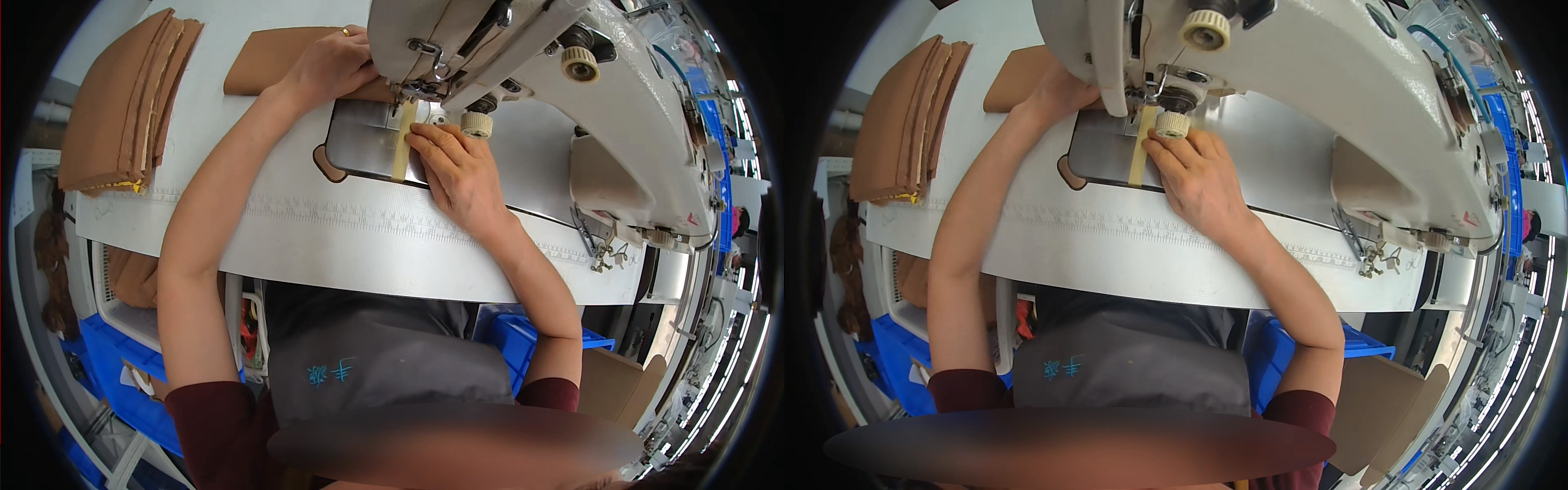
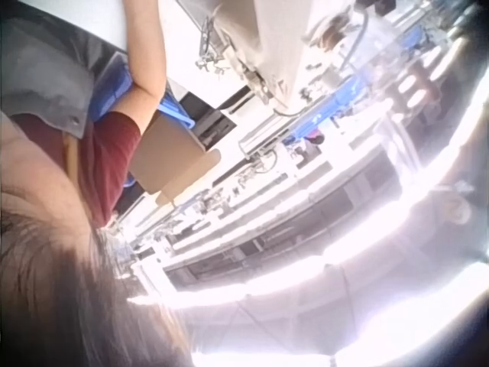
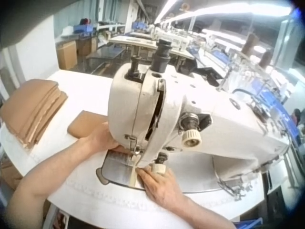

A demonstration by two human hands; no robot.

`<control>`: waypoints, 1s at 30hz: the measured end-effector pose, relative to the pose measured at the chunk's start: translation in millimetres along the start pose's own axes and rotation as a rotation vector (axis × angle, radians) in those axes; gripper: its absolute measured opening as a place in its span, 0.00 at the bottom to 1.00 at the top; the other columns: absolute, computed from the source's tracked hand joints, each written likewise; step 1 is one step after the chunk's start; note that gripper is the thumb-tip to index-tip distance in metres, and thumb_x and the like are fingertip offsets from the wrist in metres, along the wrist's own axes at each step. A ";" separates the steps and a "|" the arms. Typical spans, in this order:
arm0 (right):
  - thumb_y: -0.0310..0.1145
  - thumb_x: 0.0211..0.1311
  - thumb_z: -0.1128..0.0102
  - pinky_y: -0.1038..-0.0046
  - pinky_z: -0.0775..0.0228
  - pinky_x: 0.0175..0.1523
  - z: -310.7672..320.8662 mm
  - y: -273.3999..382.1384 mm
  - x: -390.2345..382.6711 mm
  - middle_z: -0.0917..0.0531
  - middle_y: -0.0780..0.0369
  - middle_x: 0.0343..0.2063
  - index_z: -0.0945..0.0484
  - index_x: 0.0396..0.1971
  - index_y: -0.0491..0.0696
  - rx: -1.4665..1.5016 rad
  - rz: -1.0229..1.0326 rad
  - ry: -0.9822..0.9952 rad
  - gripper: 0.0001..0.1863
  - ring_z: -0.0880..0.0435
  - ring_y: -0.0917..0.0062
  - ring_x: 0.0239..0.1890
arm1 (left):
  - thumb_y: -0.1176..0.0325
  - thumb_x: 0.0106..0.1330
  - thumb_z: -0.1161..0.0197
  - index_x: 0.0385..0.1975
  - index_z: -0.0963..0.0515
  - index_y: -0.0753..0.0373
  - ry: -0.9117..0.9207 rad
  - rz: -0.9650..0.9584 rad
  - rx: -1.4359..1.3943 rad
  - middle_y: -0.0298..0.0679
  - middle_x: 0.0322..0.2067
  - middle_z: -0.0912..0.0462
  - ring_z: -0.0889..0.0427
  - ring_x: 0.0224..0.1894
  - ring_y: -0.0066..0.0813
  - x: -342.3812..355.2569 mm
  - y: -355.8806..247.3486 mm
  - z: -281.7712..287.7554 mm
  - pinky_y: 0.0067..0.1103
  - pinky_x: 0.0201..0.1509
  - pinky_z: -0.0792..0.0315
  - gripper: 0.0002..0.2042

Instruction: Sewing brown leather pieces using an industrial sewing machine.

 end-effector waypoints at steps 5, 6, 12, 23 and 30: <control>0.22 0.57 0.39 0.67 0.30 0.50 0.2 -9.1 2.0 0.18 0.62 0.47 0.20 0.45 0.45 0.019 -0.032 -0.016 0.14 0.19 0.66 0.48 | 0.71 0.60 0.37 0.37 0.19 0.58 -0.158 0.109 -0.049 0.37 0.36 0.17 0.18 0.45 0.39 4.2 13.7 6.9 0.29 0.46 0.21 0.07; 0.22 0.57 0.39 0.66 0.30 0.50 0.6 -8.0 3.0 0.18 0.62 0.47 0.20 0.45 0.45 0.016 -0.023 -0.022 0.14 0.19 0.66 0.47 | 0.72 0.59 0.38 0.37 0.19 0.59 -0.222 0.057 0.004 0.37 0.37 0.17 0.18 0.44 0.38 3.9 16.3 13.1 0.29 0.46 0.21 0.07; 0.23 0.59 0.40 0.66 0.30 0.50 -1.6 -12.8 2.7 0.18 0.63 0.47 0.20 0.45 0.46 0.023 -0.037 -0.008 0.14 0.18 0.66 0.46 | 0.73 0.59 0.38 0.35 0.19 0.61 -0.177 0.030 0.087 0.37 0.37 0.17 0.19 0.42 0.38 1.3 17.1 10.7 0.29 0.45 0.22 0.06; 0.23 0.57 0.40 0.64 0.29 0.47 1.4 -14.1 3.1 0.16 0.60 0.44 0.20 0.43 0.45 0.049 -0.021 -0.014 0.13 0.18 0.64 0.41 | 0.73 0.58 0.36 0.36 0.19 0.59 -0.180 -0.023 0.109 0.39 0.34 0.17 0.18 0.41 0.40 -2.5 -11.5 28.2 0.31 0.42 0.22 0.07; 0.24 0.59 0.40 0.64 0.31 0.50 7.1 -13.1 3.6 0.16 0.60 0.44 0.20 0.44 0.45 0.078 -0.024 -0.031 0.13 0.20 0.64 0.44 | 0.75 0.65 0.41 0.47 0.23 0.64 0.108 0.175 -0.037 0.45 0.50 0.19 0.16 0.44 0.41 -28.1 29.2 33.6 0.31 0.44 0.21 0.11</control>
Point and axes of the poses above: each hand's wrist, its own x-axis towards the middle knuckle, its own z-axis out of the back of the hand, y = z × x, the point moved 8 cm from there along x, towards the middle knuckle
